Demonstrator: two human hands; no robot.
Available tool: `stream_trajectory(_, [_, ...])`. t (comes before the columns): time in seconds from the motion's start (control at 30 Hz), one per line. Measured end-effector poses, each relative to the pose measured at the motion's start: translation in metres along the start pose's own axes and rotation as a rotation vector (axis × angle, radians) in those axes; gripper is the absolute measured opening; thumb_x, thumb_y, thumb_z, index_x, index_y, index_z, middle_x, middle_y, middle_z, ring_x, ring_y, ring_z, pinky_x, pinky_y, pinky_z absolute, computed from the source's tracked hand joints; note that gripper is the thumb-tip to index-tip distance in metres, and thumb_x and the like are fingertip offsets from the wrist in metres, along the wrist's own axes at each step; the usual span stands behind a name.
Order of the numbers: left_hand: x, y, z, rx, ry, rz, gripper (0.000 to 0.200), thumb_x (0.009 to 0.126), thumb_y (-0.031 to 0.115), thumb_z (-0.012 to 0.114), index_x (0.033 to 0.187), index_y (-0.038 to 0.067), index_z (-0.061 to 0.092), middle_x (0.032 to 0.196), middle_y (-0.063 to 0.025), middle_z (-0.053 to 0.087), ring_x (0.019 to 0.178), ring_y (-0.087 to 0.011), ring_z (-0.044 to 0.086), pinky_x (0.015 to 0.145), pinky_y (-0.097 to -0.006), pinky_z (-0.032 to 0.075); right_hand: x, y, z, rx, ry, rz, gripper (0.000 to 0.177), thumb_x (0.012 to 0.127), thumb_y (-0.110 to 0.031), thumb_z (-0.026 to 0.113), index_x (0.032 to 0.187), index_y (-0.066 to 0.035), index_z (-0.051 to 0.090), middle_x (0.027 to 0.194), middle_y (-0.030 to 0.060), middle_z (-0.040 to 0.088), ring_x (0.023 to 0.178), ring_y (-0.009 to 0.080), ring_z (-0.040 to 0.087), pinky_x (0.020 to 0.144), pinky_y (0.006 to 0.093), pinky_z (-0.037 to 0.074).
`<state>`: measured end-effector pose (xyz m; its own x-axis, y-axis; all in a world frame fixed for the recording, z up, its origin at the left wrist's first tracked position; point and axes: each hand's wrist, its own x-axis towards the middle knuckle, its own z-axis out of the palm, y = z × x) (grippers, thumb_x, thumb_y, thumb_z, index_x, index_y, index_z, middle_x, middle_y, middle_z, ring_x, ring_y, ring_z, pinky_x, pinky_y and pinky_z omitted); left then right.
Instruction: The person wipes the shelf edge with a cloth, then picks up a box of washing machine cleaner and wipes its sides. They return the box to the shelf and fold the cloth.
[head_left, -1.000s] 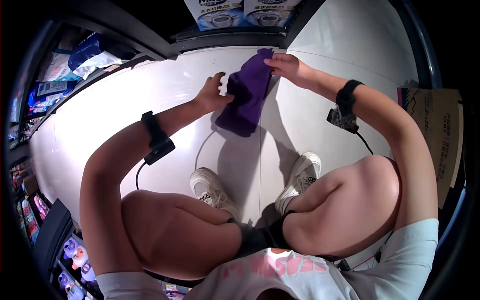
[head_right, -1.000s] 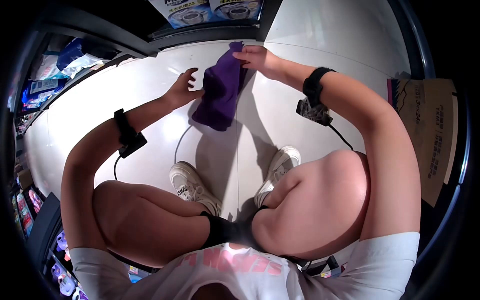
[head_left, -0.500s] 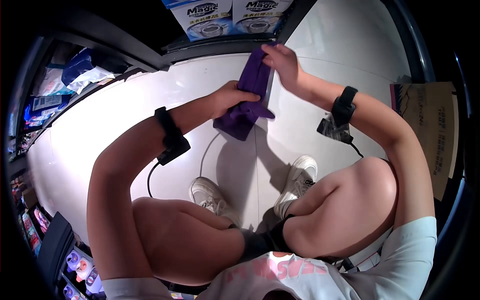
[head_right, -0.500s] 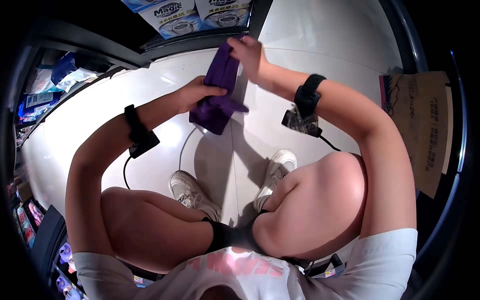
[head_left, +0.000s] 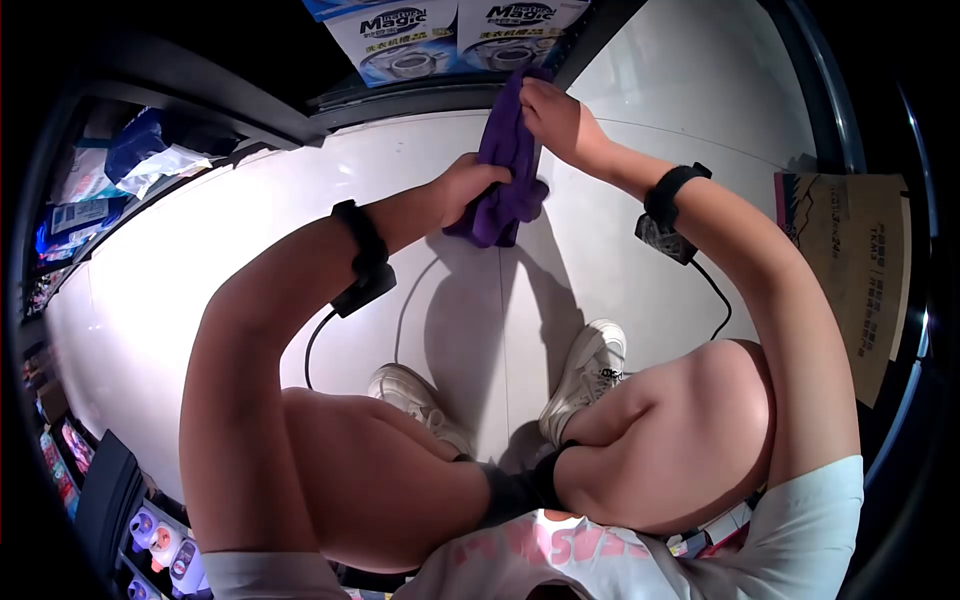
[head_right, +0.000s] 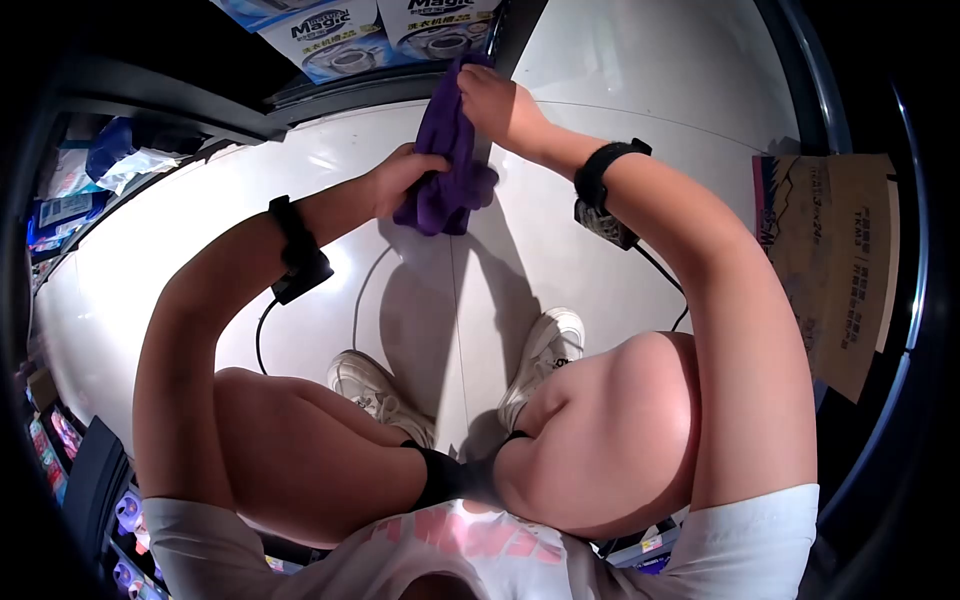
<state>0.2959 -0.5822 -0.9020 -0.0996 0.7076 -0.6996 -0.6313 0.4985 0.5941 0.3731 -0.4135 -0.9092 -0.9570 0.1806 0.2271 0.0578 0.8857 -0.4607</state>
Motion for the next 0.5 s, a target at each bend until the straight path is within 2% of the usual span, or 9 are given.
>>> stream_trajectory(0.13, [-0.004, -0.009, -0.003, 0.073, -0.014, -0.052, 0.036, 0.079, 0.007, 0.054, 0.114, -0.003, 0.051, 0.103, -0.0148, 0.06, 0.09, -0.0238, 0.061, 0.079, -0.0356, 0.05, -0.008, 0.006, -0.005, 0.028, -0.108, 0.06, 0.024, 0.081, -0.009, 0.048, 0.104, -0.002, 0.049, 0.107, 0.0167, 0.054, 0.096, 0.0358, 0.053, 0.082, 0.0418, 0.045])
stream_trajectory(0.2, [-0.003, -0.012, -0.004, 0.113, -0.008, -0.061, 0.039, 0.08, 0.008, 0.055, 0.117, -0.003, 0.049, 0.106, -0.0148, 0.06, 0.093, -0.0233, 0.061, 0.082, -0.0356, 0.05, -0.008, 0.016, 0.005, -0.065, 0.017, -0.11, 0.029, 0.08, -0.01, 0.049, 0.108, -0.001, 0.049, 0.109, 0.0183, 0.054, 0.097, 0.0366, 0.053, 0.084, 0.0431, 0.045])
stream_trajectory(0.33, [0.001, -0.014, -0.008, 0.089, -0.04, -0.023, 0.038, 0.081, 0.01, 0.056, 0.116, -0.002, 0.051, 0.105, -0.0139, 0.06, 0.091, -0.0228, 0.062, 0.081, -0.0351, 0.051, -0.005, 0.012, 0.01, -0.06, 0.016, -0.003, 0.035, 0.077, -0.009, 0.05, 0.112, -0.001, 0.048, 0.111, 0.0193, 0.054, 0.099, 0.0366, 0.053, 0.085, 0.0427, 0.044])
stream_trajectory(0.43, [-0.004, -0.009, -0.007, 0.101, -0.014, -0.028, 0.037, 0.081, 0.012, 0.057, 0.115, -0.002, 0.051, 0.104, -0.0134, 0.061, 0.091, -0.0224, 0.061, 0.081, -0.0342, 0.05, 0.004, 0.006, 0.014, -0.075, 0.001, -0.052, 0.037, 0.074, -0.011, 0.054, 0.109, 0.001, 0.049, 0.108, 0.0213, 0.054, 0.098, 0.0373, 0.052, 0.085, 0.0418, 0.043])
stream_trajectory(0.5, [-0.006, -0.01, -0.011, 0.129, 0.028, -0.034, 0.037, 0.082, 0.013, 0.057, 0.115, -0.001, 0.052, 0.103, -0.0132, 0.061, 0.091, -0.0221, 0.061, 0.081, -0.0337, 0.05, 0.008, -0.003, 0.024, -0.09, 0.112, -0.036, 0.031, 0.066, -0.01, 0.056, 0.093, 0.004, 0.051, 0.092, 0.0216, 0.055, 0.088, 0.0367, 0.053, 0.08, 0.0402, 0.045])
